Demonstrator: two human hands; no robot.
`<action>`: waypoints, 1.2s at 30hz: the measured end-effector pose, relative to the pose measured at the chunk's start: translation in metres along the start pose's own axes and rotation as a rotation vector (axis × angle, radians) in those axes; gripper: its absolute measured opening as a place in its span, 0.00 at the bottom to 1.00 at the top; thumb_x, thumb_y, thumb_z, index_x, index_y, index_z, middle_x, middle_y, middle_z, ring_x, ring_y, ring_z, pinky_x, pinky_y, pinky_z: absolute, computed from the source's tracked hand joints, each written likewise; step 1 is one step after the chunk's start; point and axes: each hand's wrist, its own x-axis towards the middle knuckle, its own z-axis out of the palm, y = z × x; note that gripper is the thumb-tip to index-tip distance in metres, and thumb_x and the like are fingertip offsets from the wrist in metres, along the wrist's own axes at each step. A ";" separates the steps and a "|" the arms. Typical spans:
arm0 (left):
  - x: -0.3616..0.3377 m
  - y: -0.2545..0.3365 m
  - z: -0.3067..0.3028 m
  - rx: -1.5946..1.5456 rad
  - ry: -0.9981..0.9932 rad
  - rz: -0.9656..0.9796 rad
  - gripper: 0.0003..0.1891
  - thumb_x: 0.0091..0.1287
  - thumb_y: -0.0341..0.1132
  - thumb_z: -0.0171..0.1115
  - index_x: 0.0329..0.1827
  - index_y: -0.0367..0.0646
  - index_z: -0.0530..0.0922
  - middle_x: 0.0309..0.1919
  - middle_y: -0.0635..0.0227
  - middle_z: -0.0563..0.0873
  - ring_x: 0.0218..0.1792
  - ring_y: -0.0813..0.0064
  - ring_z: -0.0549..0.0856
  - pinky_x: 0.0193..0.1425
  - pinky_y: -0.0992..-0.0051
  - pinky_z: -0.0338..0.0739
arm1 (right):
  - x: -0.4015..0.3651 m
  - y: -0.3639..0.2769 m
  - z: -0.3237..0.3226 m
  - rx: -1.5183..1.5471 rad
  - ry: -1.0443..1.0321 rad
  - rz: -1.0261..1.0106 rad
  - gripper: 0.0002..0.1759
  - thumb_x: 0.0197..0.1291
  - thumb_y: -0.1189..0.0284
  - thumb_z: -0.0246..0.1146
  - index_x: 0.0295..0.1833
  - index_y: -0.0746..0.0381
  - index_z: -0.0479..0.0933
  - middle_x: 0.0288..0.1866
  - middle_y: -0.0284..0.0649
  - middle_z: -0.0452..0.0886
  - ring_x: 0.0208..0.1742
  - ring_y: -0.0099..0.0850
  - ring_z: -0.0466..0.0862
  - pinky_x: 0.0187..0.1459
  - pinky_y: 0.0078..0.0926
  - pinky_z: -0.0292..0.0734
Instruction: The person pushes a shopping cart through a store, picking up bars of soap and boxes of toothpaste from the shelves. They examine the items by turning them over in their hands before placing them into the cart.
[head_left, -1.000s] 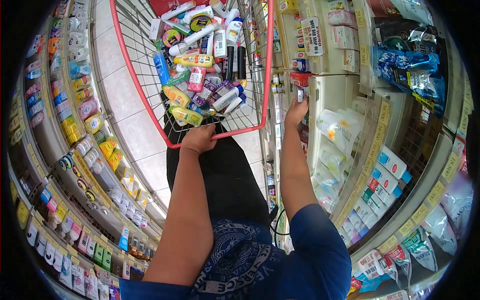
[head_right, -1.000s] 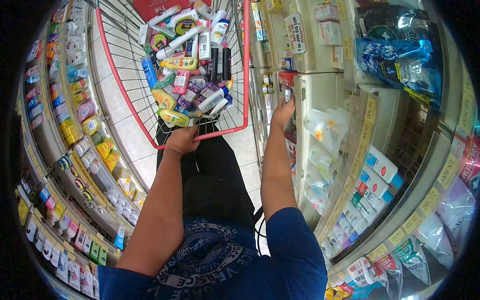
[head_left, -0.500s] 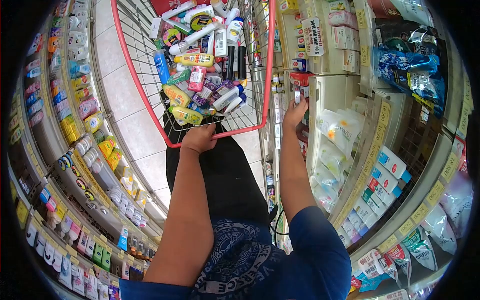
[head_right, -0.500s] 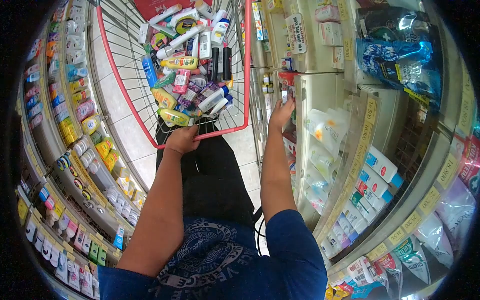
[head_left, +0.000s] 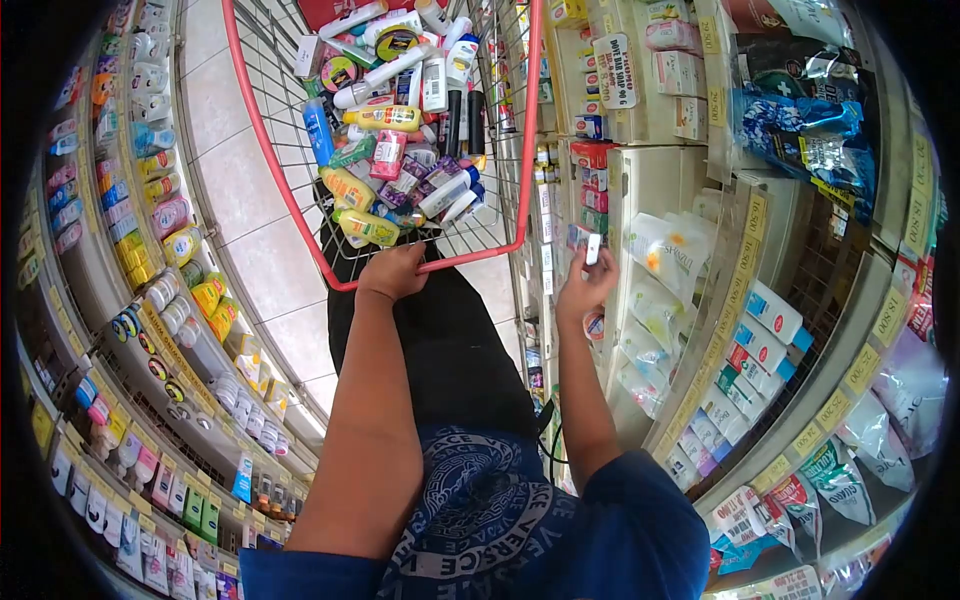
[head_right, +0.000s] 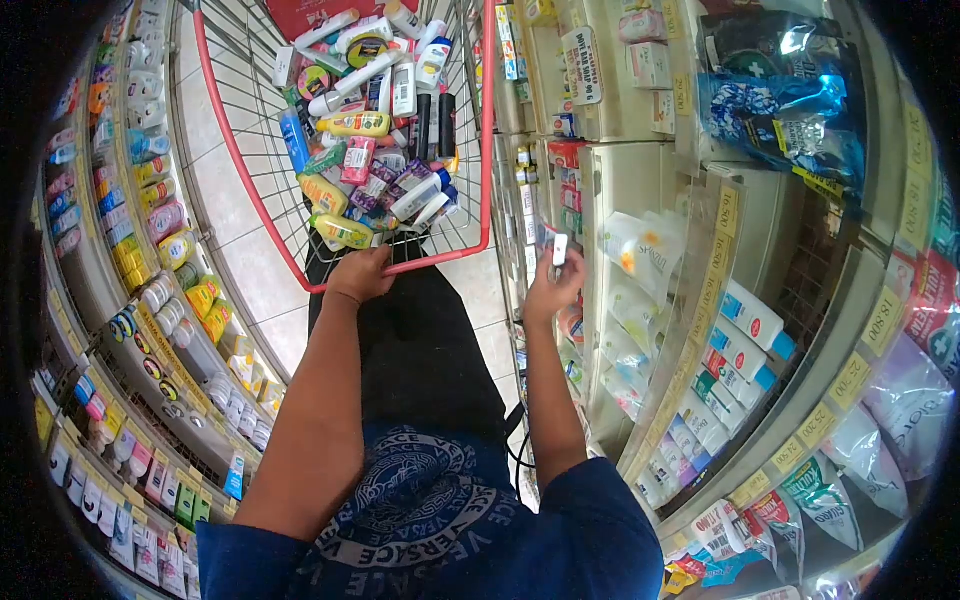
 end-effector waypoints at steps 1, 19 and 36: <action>0.000 0.001 0.000 -0.008 -0.014 -0.026 0.11 0.51 0.37 0.60 0.36 0.44 0.73 0.29 0.57 0.82 0.32 0.54 0.82 0.35 0.58 0.77 | -0.004 -0.014 -0.005 0.082 0.026 0.071 0.23 0.54 0.84 0.61 0.53 0.64 0.62 0.48 0.44 0.68 0.47 0.31 0.75 0.46 0.25 0.75; -0.001 0.011 -0.006 -0.024 0.040 -0.028 0.11 0.51 0.38 0.61 0.33 0.43 0.76 0.29 0.53 0.83 0.34 0.52 0.82 0.38 0.59 0.76 | -0.038 -0.213 -0.041 0.988 -0.298 1.220 0.14 0.64 0.60 0.53 0.50 0.56 0.71 0.43 0.36 0.79 0.42 0.32 0.80 0.52 0.47 0.74; 0.001 0.016 -0.008 -0.079 0.004 0.073 0.14 0.47 0.35 0.66 0.34 0.37 0.76 0.23 0.59 0.82 0.27 0.66 0.83 0.35 0.70 0.76 | -0.058 -0.281 -0.100 1.315 -0.723 1.054 0.26 0.65 0.53 0.47 0.57 0.62 0.67 0.52 0.47 0.76 0.55 0.45 0.76 0.51 0.51 0.75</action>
